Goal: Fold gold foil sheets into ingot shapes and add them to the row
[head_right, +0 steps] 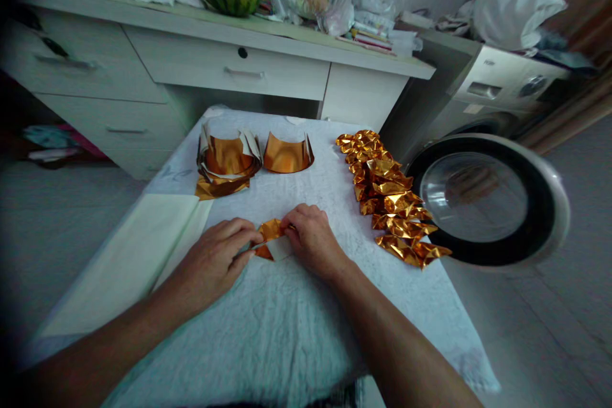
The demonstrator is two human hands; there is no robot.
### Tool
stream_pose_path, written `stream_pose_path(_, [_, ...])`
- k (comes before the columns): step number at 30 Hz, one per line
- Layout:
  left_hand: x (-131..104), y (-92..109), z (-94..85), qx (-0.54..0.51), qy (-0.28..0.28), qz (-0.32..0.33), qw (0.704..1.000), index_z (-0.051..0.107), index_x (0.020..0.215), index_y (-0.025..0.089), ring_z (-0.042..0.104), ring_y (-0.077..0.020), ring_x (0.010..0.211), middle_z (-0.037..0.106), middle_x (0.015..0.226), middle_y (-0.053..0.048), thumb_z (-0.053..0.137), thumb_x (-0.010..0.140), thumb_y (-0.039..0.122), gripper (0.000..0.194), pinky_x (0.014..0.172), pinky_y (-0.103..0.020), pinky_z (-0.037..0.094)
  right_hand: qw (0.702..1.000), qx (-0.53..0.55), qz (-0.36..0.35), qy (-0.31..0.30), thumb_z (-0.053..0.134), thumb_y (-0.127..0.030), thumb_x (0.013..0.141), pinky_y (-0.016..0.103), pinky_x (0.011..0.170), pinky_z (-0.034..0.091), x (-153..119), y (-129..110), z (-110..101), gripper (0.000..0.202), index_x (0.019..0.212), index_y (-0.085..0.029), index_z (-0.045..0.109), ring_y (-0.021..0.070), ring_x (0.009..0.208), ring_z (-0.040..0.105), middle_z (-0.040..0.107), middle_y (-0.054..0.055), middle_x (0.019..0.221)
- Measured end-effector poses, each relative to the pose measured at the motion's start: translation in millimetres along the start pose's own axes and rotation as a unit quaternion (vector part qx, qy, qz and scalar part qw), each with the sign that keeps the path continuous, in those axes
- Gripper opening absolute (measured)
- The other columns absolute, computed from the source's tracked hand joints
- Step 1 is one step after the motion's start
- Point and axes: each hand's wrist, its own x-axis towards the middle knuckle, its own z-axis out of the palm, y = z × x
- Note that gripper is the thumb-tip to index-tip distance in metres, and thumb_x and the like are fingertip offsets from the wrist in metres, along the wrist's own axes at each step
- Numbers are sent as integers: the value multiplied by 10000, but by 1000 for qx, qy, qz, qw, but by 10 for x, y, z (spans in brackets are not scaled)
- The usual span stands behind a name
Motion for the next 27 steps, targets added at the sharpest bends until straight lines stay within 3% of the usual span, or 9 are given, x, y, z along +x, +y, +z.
stream_pose_path(7, [11, -2, 41, 25, 7, 21, 999, 676, 978, 175, 548, -224, 902, 599, 962, -55, 517, 894, 65, 211, 831, -416, 481, 1000, 2, 22, 15, 625, -96, 814, 325, 787, 387, -35, -40, 40, 193, 991, -172, 628, 180, 812, 541, 620, 30, 855])
stream_pose_path(14, [11, 4, 52, -4, 24, 6, 1000, 673, 958, 180, 546, -218, 936, 589, 1008, -58, 516, 912, 92, 186, 853, -402, 486, 1000, 20, 19, 14, 607, -48, 751, 309, 769, 381, -46, -83, 20, 146, 814, -178, 590, 176, 823, 532, 607, 27, 848])
stream_pose_path(21, [41, 23, 55, -21, 13, 10, 1000, 644, 928, 184, 532, -231, 974, 604, 1020, -55, 504, 909, 89, 170, 873, -410, 463, 998, 51, 31, -16, 574, -46, 763, 251, 624, 330, -75, -113, -15, 240, 959, -184, 556, 115, 622, 477, 537, -55, 662])
stream_pose_path(27, [48, 24, 43, -87, 2, 5, 996, 594, 863, 203, 532, -211, 981, 611, 989, -18, 525, 882, 78, 144, 878, -377, 426, 985, 163, 52, 3, 543, -95, 798, 218, 564, 333, -89, -120, -29, 152, 908, -198, 559, 93, 591, 467, 517, -58, 670])
